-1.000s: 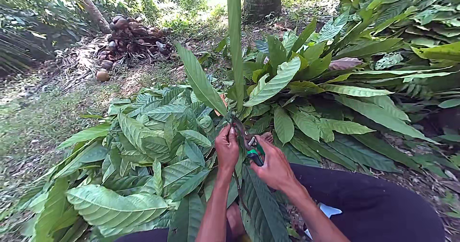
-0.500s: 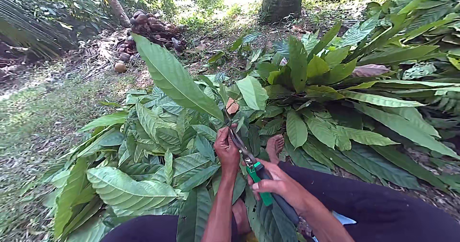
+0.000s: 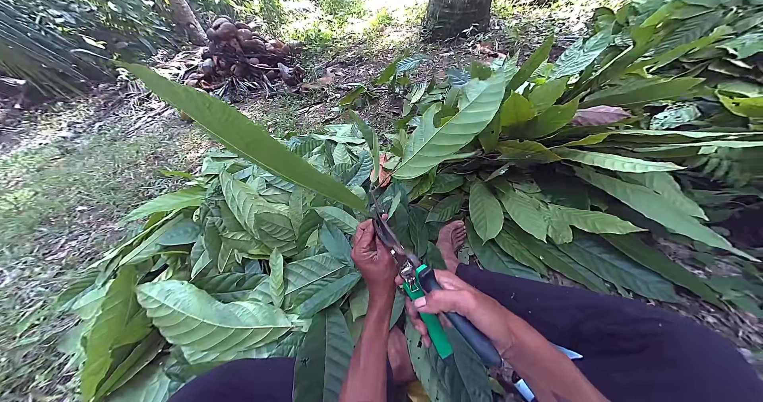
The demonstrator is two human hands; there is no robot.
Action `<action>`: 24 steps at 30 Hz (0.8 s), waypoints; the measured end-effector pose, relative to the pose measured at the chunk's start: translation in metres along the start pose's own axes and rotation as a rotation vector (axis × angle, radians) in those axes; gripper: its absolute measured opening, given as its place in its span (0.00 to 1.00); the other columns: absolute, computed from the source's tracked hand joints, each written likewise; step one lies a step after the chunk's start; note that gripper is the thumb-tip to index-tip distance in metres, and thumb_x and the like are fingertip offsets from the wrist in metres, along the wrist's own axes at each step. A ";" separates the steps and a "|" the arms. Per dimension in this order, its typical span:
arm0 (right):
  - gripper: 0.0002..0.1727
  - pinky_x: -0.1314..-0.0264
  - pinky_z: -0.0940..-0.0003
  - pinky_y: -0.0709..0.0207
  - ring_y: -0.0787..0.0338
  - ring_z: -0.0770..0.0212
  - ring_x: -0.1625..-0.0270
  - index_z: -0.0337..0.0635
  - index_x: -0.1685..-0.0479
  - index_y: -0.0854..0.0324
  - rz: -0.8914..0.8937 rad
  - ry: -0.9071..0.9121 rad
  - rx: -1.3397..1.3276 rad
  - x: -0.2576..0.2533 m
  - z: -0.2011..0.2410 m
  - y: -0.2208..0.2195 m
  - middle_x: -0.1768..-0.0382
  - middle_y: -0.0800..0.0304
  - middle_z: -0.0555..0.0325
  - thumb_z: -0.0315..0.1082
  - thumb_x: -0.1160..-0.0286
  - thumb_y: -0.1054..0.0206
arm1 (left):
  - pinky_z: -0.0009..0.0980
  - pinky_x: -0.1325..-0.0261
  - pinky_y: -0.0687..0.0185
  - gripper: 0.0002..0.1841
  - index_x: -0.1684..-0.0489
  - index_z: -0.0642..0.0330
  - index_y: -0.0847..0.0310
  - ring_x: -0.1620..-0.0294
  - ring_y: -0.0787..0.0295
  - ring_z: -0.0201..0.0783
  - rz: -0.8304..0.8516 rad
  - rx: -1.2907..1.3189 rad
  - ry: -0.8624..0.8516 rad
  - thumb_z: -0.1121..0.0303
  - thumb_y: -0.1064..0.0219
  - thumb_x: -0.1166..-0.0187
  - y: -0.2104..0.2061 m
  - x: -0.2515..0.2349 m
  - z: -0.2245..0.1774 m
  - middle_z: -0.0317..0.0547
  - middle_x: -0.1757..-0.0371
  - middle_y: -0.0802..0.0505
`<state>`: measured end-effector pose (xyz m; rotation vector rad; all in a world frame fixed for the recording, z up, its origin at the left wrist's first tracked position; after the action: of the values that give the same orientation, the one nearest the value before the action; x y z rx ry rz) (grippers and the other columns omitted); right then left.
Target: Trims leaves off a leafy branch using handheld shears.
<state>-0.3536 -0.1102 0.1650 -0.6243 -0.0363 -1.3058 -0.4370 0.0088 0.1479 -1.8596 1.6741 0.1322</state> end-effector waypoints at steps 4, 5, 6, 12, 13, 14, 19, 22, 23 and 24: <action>0.17 0.63 0.67 0.11 0.11 0.64 0.71 0.43 0.39 0.30 -0.022 -0.048 -0.063 0.003 0.001 -0.001 0.71 0.17 0.62 0.36 0.24 0.44 | 0.16 0.47 0.15 0.09 0.58 0.82 0.14 0.55 0.12 0.18 0.004 0.013 0.004 0.87 0.39 0.29 -0.002 0.015 0.003 0.40 0.56 0.07; 0.15 0.64 0.67 0.11 0.11 0.64 0.72 0.43 0.40 0.29 -0.036 -0.052 -0.074 0.003 0.001 -0.001 0.71 0.17 0.62 0.36 0.22 0.44 | 0.17 0.45 0.15 0.09 0.57 0.83 0.14 0.53 0.11 0.19 0.015 0.018 -0.002 0.87 0.39 0.28 -0.002 0.020 0.005 0.41 0.55 0.07; 0.14 0.64 0.66 0.11 0.11 0.63 0.73 0.43 0.42 0.29 -0.057 -0.058 -0.079 0.003 0.001 0.000 0.72 0.17 0.61 0.36 0.21 0.44 | 0.17 0.44 0.15 0.10 0.57 0.83 0.14 0.51 0.11 0.19 0.019 0.021 -0.005 0.87 0.39 0.29 -0.002 0.024 0.007 0.42 0.54 0.07; 0.14 0.75 0.69 0.14 0.16 0.66 0.82 0.40 0.44 0.25 -0.189 0.000 0.064 0.003 -0.009 0.001 0.78 0.20 0.64 0.32 0.26 0.38 | 0.15 0.55 0.15 0.07 0.58 0.78 0.14 0.61 0.13 0.16 -0.027 0.024 0.068 0.86 0.38 0.26 0.000 0.030 0.012 0.36 0.58 0.07; 0.16 0.75 0.70 0.15 0.17 0.67 0.82 0.41 0.41 0.25 -0.180 0.028 0.108 0.004 -0.011 0.001 0.77 0.19 0.64 0.32 0.27 0.36 | 0.15 0.56 0.15 0.07 0.58 0.76 0.14 0.62 0.13 0.16 -0.028 0.028 0.075 0.85 0.38 0.25 0.003 0.029 0.012 0.35 0.59 0.07; 0.20 0.74 0.71 0.16 0.16 0.69 0.81 0.41 0.38 0.26 -0.172 0.065 0.176 0.004 -0.012 0.001 0.75 0.17 0.65 0.33 0.30 0.34 | 0.16 0.56 0.15 0.08 0.58 0.74 0.14 0.63 0.13 0.17 -0.021 0.047 0.081 0.84 0.40 0.24 0.006 0.026 0.012 0.33 0.60 0.07; 0.40 0.57 0.71 0.19 0.15 0.70 0.62 0.40 0.20 0.30 -0.363 0.216 0.631 0.014 -0.004 0.020 0.57 0.14 0.62 0.45 0.39 0.29 | 0.19 0.69 0.20 0.23 0.47 0.64 0.17 0.77 0.18 0.21 0.236 0.211 0.285 0.61 0.61 0.05 0.007 0.000 0.012 0.28 0.75 0.12; 0.46 0.43 0.60 0.19 0.12 0.61 0.49 0.39 0.15 0.33 -0.521 0.211 0.848 0.021 0.016 0.034 0.42 0.12 0.50 0.46 0.41 0.28 | 0.19 0.71 0.23 0.17 0.50 0.64 0.14 0.79 0.22 0.22 0.316 0.250 0.314 0.68 0.52 0.08 0.000 -0.005 0.001 0.29 0.78 0.15; 0.47 0.44 0.59 0.19 0.12 0.60 0.49 0.38 0.14 0.33 -0.548 0.220 0.905 0.025 0.024 0.038 0.42 0.12 0.49 0.46 0.42 0.28 | 0.19 0.71 0.25 0.15 0.51 0.64 0.13 0.79 0.23 0.21 0.320 0.252 0.282 0.68 0.49 0.09 -0.003 -0.006 -0.006 0.29 0.77 0.15; 0.48 0.45 0.58 0.19 0.13 0.59 0.50 0.38 0.14 0.34 -0.564 0.237 0.958 0.029 0.032 0.040 0.42 0.13 0.50 0.46 0.42 0.27 | 0.18 0.72 0.25 0.14 0.52 0.64 0.13 0.79 0.23 0.21 0.315 0.253 0.234 0.69 0.46 0.10 -0.006 -0.007 -0.013 0.30 0.76 0.15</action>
<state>-0.2988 -0.1169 0.1863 0.3952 -0.6416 -1.6858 -0.4371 0.0080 0.1638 -1.4608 2.0325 -0.1678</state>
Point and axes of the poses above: each hand's wrist, its own x-axis away from the middle knuckle, its own y-axis out of the back of the hand, z = x × y, the point moved 9 cm from there along -x, towards the middle knuckle
